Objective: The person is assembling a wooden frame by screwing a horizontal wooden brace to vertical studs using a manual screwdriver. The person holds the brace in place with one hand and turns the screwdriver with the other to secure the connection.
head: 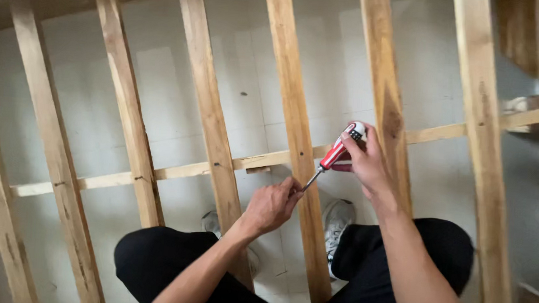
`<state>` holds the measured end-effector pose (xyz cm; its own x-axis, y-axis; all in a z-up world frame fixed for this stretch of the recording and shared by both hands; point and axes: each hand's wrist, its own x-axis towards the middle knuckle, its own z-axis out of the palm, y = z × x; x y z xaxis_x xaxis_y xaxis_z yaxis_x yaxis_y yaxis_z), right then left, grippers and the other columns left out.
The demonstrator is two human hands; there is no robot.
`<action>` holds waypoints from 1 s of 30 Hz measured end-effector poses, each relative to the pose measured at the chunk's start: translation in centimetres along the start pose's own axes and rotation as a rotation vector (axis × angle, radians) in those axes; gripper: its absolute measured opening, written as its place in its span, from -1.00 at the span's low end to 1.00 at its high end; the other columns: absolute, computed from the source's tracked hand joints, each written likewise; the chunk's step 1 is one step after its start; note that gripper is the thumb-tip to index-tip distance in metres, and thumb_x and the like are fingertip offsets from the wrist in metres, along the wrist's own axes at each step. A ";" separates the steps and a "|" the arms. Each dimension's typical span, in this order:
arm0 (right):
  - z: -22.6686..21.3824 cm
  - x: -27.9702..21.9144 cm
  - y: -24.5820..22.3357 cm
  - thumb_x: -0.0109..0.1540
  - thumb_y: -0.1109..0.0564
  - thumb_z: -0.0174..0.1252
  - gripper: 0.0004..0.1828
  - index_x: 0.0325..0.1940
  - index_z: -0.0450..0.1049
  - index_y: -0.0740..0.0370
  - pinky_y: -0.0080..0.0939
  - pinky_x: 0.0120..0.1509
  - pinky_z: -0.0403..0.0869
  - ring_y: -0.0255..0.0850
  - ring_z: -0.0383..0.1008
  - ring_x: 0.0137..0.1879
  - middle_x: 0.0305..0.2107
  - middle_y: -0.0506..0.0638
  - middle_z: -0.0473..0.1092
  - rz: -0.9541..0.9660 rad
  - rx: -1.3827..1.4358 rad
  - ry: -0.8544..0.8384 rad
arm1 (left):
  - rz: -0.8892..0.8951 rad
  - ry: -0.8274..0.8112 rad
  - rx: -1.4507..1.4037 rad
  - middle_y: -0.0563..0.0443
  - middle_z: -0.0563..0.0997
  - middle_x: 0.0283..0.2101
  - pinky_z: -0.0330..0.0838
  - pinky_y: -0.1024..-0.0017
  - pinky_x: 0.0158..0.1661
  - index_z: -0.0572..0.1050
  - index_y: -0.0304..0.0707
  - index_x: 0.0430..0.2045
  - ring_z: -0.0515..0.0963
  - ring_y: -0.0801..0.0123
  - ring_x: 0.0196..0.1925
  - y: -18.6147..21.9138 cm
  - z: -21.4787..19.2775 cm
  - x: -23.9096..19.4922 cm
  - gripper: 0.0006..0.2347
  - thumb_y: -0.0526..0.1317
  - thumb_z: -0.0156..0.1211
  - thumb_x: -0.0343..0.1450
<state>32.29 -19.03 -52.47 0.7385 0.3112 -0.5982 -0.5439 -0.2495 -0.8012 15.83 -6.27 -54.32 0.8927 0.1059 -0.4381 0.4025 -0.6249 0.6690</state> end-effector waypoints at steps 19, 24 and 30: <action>1.6 -0.3 1.1 0.17 0.26 0.16 -0.30 0.20 -0.15 0.10 0.25 -0.26 0.58 0.06 0.49 -0.27 -0.21 0.24 0.30 -0.248 0.044 -0.121 | 0.070 0.262 -0.065 0.11 0.60 -0.49 0.48 0.14 -0.34 0.39 0.00 -0.32 0.61 0.11 -0.36 -2.6 0.3 0.1 -0.89 -0.11 0.05 0.37; 2.4 -0.3 1.7 0.18 0.33 0.11 -0.25 0.26 -0.22 0.12 0.22 -0.33 0.62 0.13 0.49 -0.29 -0.17 0.23 0.24 -0.274 0.046 -0.049 | 0.014 0.278 0.032 0.08 0.60 -0.44 0.51 0.21 -0.32 0.39 -0.02 -0.26 0.63 0.16 -0.33 -2.1 0.3 0.0 -0.87 -0.10 0.04 0.40; 3.0 1.5 3.1 0.20 0.32 0.11 -0.26 0.26 -0.20 0.09 0.06 -0.23 0.65 0.13 0.48 -0.13 -0.05 0.30 0.18 -0.577 -0.152 0.086 | 0.067 0.180 0.143 -0.19 0.54 -0.24 0.51 0.14 -0.21 0.33 -0.26 -0.02 0.59 -0.06 -0.14 -2.8 -0.7 0.6 -0.69 -0.24 0.11 0.36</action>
<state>30.54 -16.55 -55.87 0.9304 0.3619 -0.0588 0.0129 -0.1927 -0.9812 15.40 -3.87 -56.05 0.9433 0.1887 -0.2729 0.3197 -0.7373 0.5952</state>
